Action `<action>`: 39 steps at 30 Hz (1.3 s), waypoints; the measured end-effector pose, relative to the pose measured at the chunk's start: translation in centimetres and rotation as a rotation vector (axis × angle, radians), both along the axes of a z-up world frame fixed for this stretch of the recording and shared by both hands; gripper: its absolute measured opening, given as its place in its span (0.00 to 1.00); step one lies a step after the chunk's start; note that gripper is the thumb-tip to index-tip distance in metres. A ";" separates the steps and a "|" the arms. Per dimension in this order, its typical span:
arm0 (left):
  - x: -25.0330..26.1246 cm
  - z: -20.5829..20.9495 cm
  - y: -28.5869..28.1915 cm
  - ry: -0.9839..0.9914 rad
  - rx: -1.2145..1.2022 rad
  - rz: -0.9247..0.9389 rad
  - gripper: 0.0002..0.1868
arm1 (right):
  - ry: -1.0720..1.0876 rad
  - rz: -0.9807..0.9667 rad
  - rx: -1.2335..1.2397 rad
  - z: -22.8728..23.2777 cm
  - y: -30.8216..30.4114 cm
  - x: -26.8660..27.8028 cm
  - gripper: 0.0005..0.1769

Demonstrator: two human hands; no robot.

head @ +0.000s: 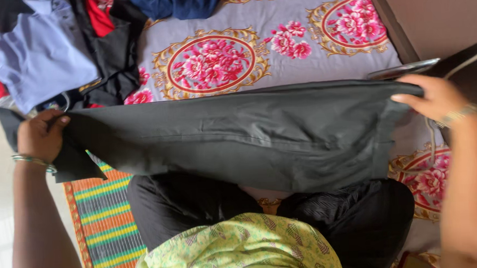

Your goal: The person irons a pair of dark trousers laid out on a bed. They use an electric iron to smooth the fabric, moving it back and forth along the length of the pants. The person adjusts the trousers with their hands to ensure even ironing.

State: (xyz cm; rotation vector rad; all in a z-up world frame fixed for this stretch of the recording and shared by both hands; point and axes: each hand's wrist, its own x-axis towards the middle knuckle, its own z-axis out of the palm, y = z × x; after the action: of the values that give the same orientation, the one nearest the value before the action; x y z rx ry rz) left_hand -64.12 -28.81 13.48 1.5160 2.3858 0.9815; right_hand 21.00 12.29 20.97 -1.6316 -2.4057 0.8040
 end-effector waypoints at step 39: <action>49.5 -11.5 21.3 0.597 -0.240 -0.780 0.37 | 0.922 -0.608 -0.263 -23.0 -4.1 -9.7 0.22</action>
State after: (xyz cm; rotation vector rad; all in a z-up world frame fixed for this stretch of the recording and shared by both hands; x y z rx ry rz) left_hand -14.63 -7.52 1.97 2.5589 1.7576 0.0694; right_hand 11.34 8.22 -1.99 -1.4512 -1.1460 1.3627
